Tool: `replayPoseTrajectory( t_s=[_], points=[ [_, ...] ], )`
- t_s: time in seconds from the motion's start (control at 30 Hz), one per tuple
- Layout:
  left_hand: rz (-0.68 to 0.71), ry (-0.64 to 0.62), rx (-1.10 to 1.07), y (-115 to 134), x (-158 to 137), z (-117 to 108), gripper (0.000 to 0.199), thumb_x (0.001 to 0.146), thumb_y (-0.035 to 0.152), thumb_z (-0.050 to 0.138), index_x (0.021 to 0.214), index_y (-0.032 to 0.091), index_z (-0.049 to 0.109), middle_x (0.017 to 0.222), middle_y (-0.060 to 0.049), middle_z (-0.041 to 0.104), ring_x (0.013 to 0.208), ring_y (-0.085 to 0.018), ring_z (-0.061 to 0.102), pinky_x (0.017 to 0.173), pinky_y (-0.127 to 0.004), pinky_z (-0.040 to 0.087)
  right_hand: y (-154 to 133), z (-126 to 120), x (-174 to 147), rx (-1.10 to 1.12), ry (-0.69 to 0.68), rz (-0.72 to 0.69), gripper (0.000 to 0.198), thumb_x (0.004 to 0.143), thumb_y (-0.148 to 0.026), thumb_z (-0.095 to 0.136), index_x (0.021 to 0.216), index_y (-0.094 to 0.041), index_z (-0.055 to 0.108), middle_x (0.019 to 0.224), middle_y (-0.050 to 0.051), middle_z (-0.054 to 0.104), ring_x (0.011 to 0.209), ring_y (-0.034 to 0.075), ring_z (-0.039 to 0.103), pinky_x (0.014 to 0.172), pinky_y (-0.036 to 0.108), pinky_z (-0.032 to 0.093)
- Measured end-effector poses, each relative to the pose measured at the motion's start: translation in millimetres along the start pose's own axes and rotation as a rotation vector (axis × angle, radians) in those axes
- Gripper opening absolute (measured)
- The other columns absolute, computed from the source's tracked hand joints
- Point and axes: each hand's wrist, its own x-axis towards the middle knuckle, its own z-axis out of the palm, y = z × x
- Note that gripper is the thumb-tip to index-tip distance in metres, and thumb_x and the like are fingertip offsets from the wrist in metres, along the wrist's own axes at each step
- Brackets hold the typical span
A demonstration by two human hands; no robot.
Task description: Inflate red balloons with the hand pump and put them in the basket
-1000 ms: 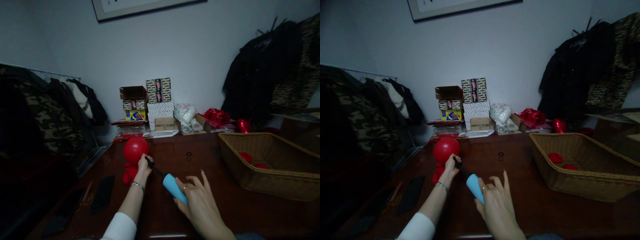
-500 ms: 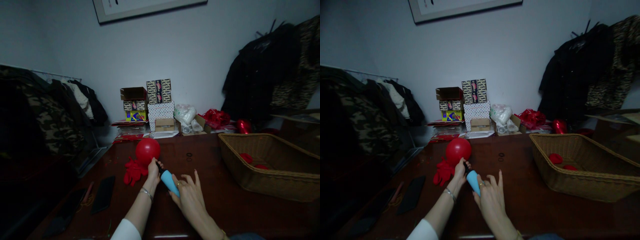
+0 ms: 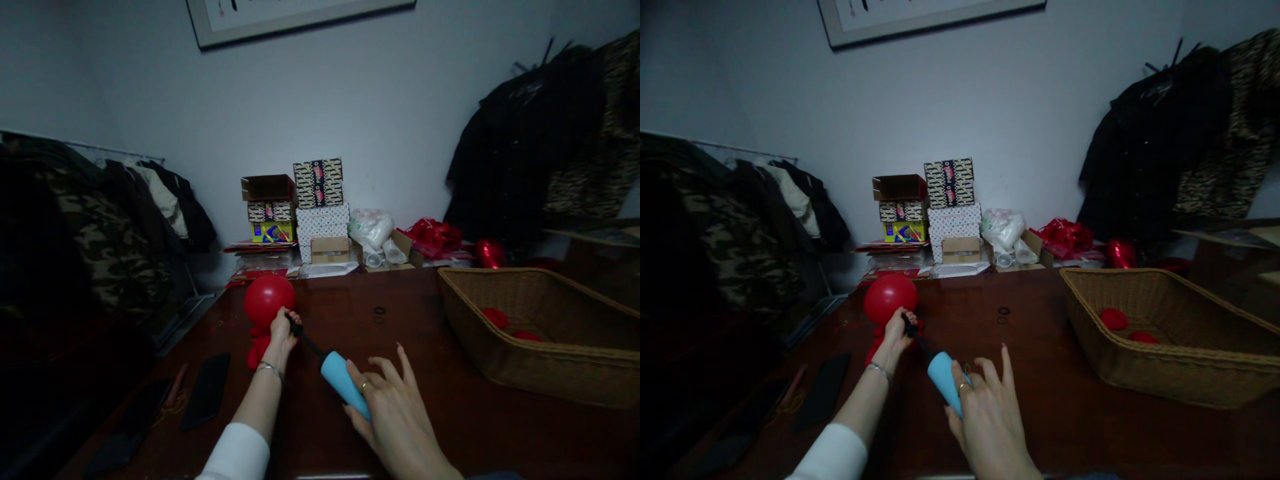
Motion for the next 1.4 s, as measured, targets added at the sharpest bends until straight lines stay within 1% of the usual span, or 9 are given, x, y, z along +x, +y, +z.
replayPoseTrajectory(
  t_s=[0.17, 0.3, 0.47, 0.6, 0.73, 0.87, 1.17, 1.27, 1.4],
  points=[
    [-0.001, 0.012, -0.004, -5.3, -6.4, 0.0, 0.021, 0.084, 0.014, 0.042, 0.064, 0.018, 0.038, 0.047, 0.005, 0.038, 0.036, -0.006, 0.038, 0.036, -0.016, 0.031, 1.4, 0.1, 0.2, -0.006, -0.016, 0.016, 0.048, 0.074, -0.039, 0.063, 0.120, -0.027, 0.057, 0.088, 0.002, 0.071, 0.107, 0.025, 0.052, 0.109, 0.050, 0.001],
    [-0.004, 0.018, 0.034, -23.4, -19.9, 3.3, 0.020, 0.085, 0.017, 0.044, 0.066, 0.018, 0.040, 0.047, 0.005, 0.039, 0.036, -0.006, 0.038, 0.037, -0.016, 0.032, 1.8, 9.2, 5.5, -0.030, -0.022, 0.034, 0.048, 0.075, -0.038, 0.063, 0.121, -0.023, 0.057, 0.088, 0.003, 0.071, 0.106, 0.025, 0.052, 0.109, 0.050, 0.002],
    [-0.062, -0.017, 0.084, -47.9, -37.2, 9.5, 0.019, 0.086, 0.024, 0.046, 0.068, 0.018, 0.041, 0.049, 0.004, 0.042, 0.039, -0.008, 0.042, 0.039, -0.018, 0.034, 4.1, 25.0, 12.6, -0.046, 0.021, 0.054, 0.048, 0.077, -0.038, 0.062, 0.122, -0.021, 0.056, 0.088, 0.004, 0.070, 0.104, 0.024, 0.052, 0.109, 0.050, 0.002],
    [-0.040, -0.047, 0.110, -56.5, -44.3, 11.9, 0.018, 0.085, 0.025, 0.047, 0.070, 0.018, 0.042, 0.051, 0.003, 0.044, 0.040, -0.009, 0.043, 0.040, -0.019, 0.036, 7.6, 34.0, 15.0, -0.034, 0.048, 0.061, 0.049, 0.078, -0.037, 0.062, 0.123, -0.021, 0.055, 0.088, 0.004, 0.070, 0.104, 0.024, 0.052, 0.109, 0.050, 0.002],
    [0.004, -0.034, 0.107, -53.3, -41.7, 10.9, 0.019, 0.086, 0.026, 0.046, 0.070, 0.018, 0.041, 0.050, 0.005, 0.041, 0.038, -0.008, 0.040, 0.038, -0.018, 0.032, 7.4, 37.2, 15.0, -0.012, 0.058, 0.044, 0.049, 0.077, -0.038, 0.062, 0.123, -0.021, 0.055, 0.088, 0.003, 0.070, 0.103, 0.024, 0.053, 0.109, 0.050, 0.002],
    [0.007, -0.021, 0.091, -43.7, -32.6, 6.2, 0.019, 0.085, 0.024, 0.046, 0.068, 0.019, 0.040, 0.048, 0.006, 0.039, 0.036, -0.007, 0.038, 0.037, -0.018, 0.031, 5.2, 34.1, 13.0, 0.003, 0.059, 0.015, 0.051, 0.076, -0.038, 0.063, 0.123, -0.021, 0.055, 0.089, 0.003, 0.070, 0.104, 0.024, 0.052, 0.109, 0.049, 0.001],
    [0.023, 0.023, 0.009, -5.9, -0.9, -4.2, 0.020, 0.084, 0.014, 0.042, 0.065, 0.018, 0.039, 0.046, 0.005, 0.038, 0.036, -0.007, 0.038, 0.036, -0.016, 0.031, 5.1, 3.0, 3.6, 0.031, -0.016, 0.002, 0.050, 0.075, -0.038, 0.064, 0.122, -0.026, 0.056, 0.089, 0.001, 0.071, 0.105, 0.025, 0.052, 0.109, 0.049, 0.001],
    [0.012, 0.020, -0.004, -4.5, 1.7, -4.1, 0.020, 0.084, 0.014, 0.043, 0.065, 0.018, 0.039, 0.047, 0.005, 0.038, 0.037, -0.007, 0.038, 0.036, -0.017, 0.032, 4.7, -0.8, 2.6, 0.024, -0.016, 0.004, 0.049, 0.075, -0.036, 0.063, 0.122, -0.025, 0.056, 0.088, 0.001, 0.071, 0.105, 0.024, 0.052, 0.109, 0.049, 0.000],
    [0.008, -0.006, 0.004, -13.5, -5.2, -3.9, 0.020, 0.085, 0.017, 0.043, 0.065, 0.018, 0.039, 0.048, 0.005, 0.039, 0.037, -0.007, 0.039, 0.037, -0.017, 0.033, 5.2, 5.6, 4.2, 0.022, -0.011, 0.021, 0.047, 0.075, -0.037, 0.062, 0.121, -0.026, 0.057, 0.087, 0.001, 0.071, 0.104, 0.024, 0.053, 0.109, 0.049, 0.000]
  ],
)
